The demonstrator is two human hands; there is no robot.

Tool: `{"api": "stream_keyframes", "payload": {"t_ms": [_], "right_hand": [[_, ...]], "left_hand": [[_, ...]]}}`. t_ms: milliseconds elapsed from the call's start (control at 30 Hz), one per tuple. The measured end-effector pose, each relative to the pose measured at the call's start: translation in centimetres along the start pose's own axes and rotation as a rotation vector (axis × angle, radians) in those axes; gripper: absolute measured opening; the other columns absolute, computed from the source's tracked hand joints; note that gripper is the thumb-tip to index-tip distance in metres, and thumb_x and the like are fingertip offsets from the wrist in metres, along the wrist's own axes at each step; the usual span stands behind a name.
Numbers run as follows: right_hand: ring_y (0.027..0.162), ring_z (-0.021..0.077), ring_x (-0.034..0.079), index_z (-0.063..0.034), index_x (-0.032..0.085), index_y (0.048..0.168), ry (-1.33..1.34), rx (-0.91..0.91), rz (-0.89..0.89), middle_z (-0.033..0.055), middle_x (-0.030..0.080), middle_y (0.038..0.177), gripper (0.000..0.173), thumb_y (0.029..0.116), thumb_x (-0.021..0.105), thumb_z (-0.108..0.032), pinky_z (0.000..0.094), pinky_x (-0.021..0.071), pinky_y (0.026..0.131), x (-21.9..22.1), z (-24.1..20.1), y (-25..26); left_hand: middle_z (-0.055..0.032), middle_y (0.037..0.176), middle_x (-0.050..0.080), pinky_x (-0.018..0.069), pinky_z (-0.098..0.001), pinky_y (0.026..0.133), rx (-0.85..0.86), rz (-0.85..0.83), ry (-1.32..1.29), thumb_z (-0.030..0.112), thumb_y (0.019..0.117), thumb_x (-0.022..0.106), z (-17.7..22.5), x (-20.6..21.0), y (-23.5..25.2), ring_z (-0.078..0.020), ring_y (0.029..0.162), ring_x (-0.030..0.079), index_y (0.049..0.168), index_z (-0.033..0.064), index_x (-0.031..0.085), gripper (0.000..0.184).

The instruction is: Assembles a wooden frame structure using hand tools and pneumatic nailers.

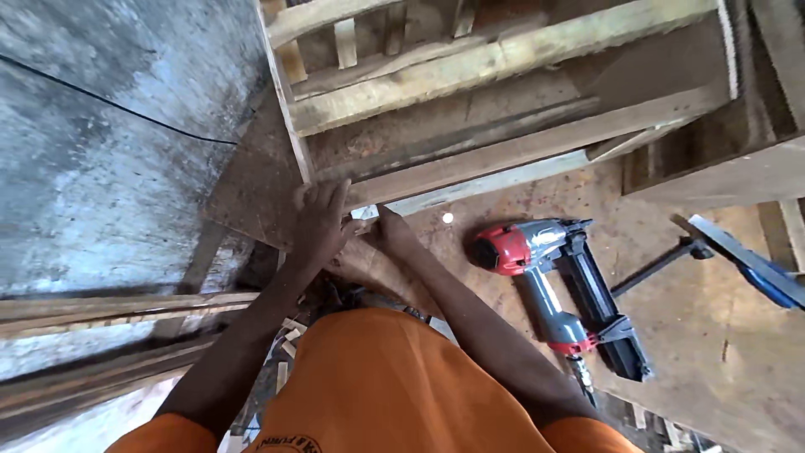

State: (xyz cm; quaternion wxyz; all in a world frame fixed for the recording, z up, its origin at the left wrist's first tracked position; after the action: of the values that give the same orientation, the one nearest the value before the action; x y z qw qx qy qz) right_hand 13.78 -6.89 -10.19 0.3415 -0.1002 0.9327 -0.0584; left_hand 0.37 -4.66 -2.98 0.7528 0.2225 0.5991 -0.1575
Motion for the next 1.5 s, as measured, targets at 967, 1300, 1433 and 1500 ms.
{"api": "stream_keyframes", "payload": {"t_ms": [967,1300,1433,1500], "right_hand": [[0.11,0.0339,0.068,0.0013,0.06,0.132,0.058,0.637,0.994,0.0224,0.068,0.121,0.036,0.1073,0.049,-0.022,0.0541,0.0542,0.097,-24.3,18.1,-24.8],[0.12,0.0605,0.055,0.0124,0.052,0.134,0.041,1.179,0.681,0.0426,0.057,0.127,0.063,0.0975,0.067,-0.037,0.0779,0.0421,0.095,-22.9,33.6,-30.7],[0.135,0.06,0.044,0.0192,0.04,0.139,-0.016,1.276,0.754,0.0456,0.044,0.142,0.07,0.0881,0.072,-0.016,0.0744,0.0373,0.106,-24.7,35.3,-31.2],[0.133,0.0536,0.048,0.0175,0.037,0.143,0.029,1.27,0.82,0.0417,0.044,0.144,0.068,0.0912,0.065,-0.016,0.0691,0.04,0.106,-26.1,35.5,-32.6]], "left_hand": [[-0.0276,0.142,0.053,0.0349,-0.0713,0.111,-0.048,-0.101,0.081,0.053,0.0889,0.075,0.3,1.1,0.7,-0.0507,0.134,0.048,0.155,0.015,0.042,0.083],[-0.0209,0.149,0.052,0.0416,-0.0651,0.108,0.072,-0.565,0.273,0.061,0.09,0.069,2.4,-1.3,5.4,-0.0437,0.132,0.054,0.156,0.0134,0.043,0.086],[-0.0209,0.139,0.06,0.0487,-0.0647,0.098,0.177,-0.7,0.285,0.061,0.0869,0.073,2.9,-0.6,7.4,-0.0417,0.12,0.062,0.158,0.0137,0.038,0.092],[-0.0214,0.123,0.066,0.0527,-0.0652,0.088,0.216,-0.728,0.259,0.06,0.0828,0.077,2.7,0.1,8.1,-0.0418,0.108,0.067,0.153,0.0129,0.042,0.092]]}}
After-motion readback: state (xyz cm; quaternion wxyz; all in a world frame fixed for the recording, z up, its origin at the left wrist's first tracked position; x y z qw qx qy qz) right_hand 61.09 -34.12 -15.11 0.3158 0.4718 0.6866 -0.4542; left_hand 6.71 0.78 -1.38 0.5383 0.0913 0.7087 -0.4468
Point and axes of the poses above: each hand's wrist, its own y-axis towards the middle knuckle, its own x-axis out of the palm, z = x × y, the point moved 7 cm from there along y, towards the middle knuckle
